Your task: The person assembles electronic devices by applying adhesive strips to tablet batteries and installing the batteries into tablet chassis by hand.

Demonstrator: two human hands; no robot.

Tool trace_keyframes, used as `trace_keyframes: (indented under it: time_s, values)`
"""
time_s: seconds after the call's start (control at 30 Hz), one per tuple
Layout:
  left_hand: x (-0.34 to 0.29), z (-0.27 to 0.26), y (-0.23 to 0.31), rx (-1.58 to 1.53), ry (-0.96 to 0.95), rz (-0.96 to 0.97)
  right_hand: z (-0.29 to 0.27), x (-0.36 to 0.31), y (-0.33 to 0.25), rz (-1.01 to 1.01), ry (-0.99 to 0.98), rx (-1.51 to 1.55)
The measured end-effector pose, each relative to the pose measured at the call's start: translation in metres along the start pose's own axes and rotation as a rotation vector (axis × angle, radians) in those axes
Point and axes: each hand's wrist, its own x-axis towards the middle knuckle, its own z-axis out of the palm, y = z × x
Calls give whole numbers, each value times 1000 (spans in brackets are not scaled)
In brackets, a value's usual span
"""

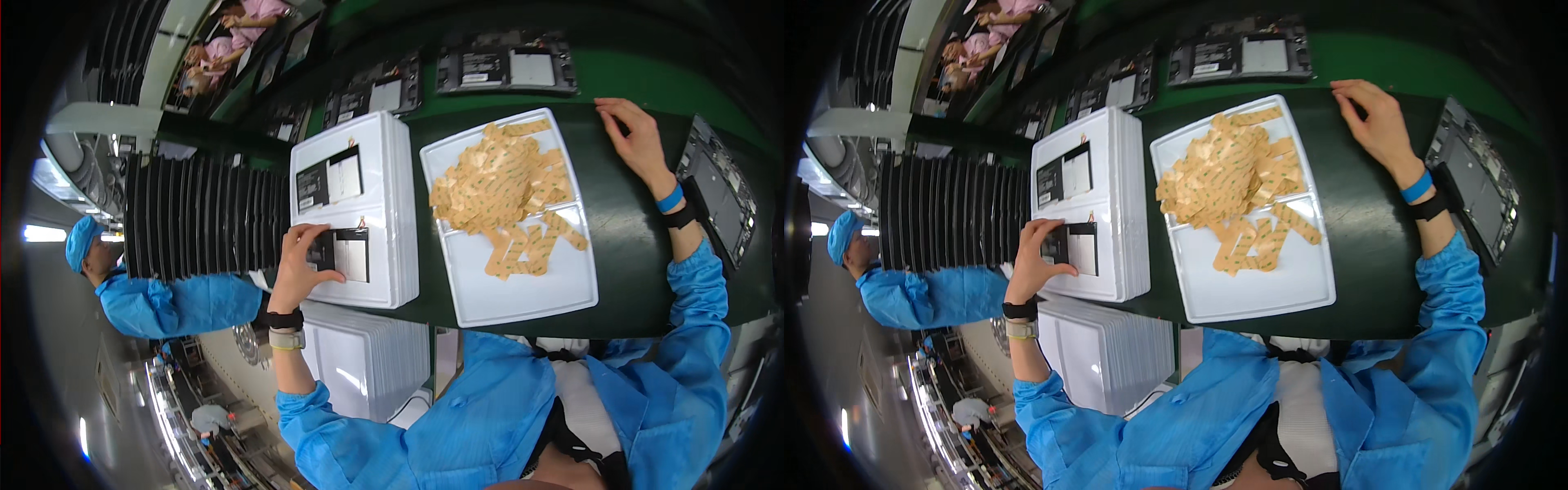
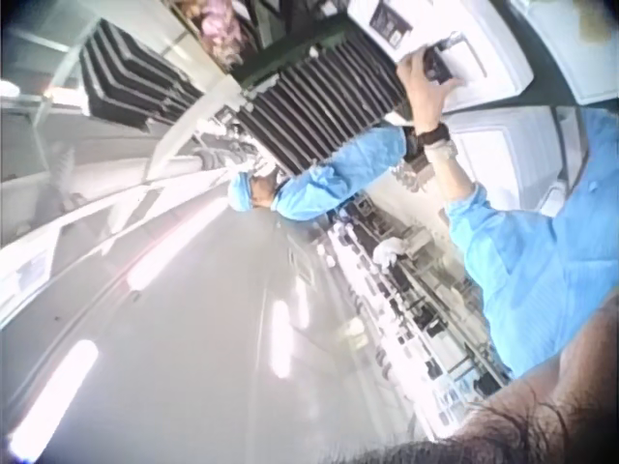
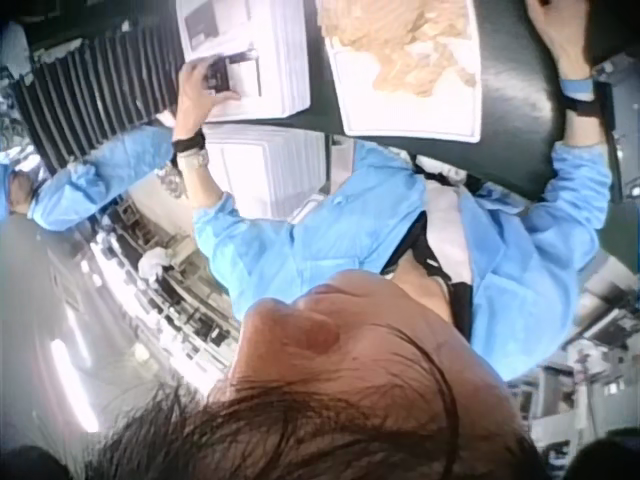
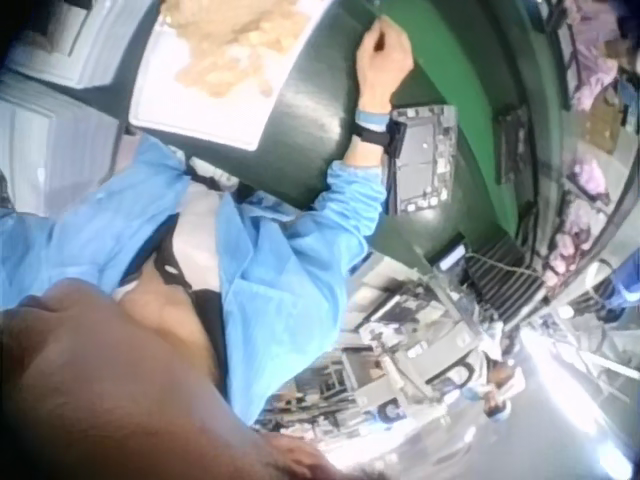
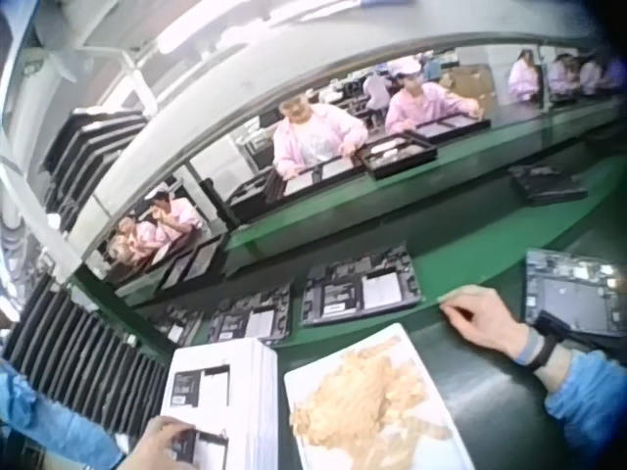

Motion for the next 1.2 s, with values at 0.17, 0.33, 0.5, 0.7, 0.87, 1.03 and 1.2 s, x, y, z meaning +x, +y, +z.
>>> trace_keyframes:
  time_s: [0.17, 0.33, 0.5, 0.7, 0.87, 1.03, 1.2]
  values:
    - [30, 4, 5, -14, 13, -36, 2, -1, 2, -27, 73, 28]
    - [50, -20, 58, -350, 264, 14, -14, 24, -33, 50, 74, 230]
    - [130, -12, 150, -702, 261, 381, -19, 55, -108, 186, -132, 986]
    - [188, 8, 222, -939, 256, 477, -26, 80, -160, 208, 152, 1259]
    - [226, 33, 242, -1099, 183, 513, -40, 80, -124, 275, 212, 1185]
    - [248, 52, 251, -1274, 85, 485, -38, 83, -103, 289, 223, 1234]
    - [260, 73, 248, -1381, 36, 433, -20, 82, -105, 318, 219, 1288]
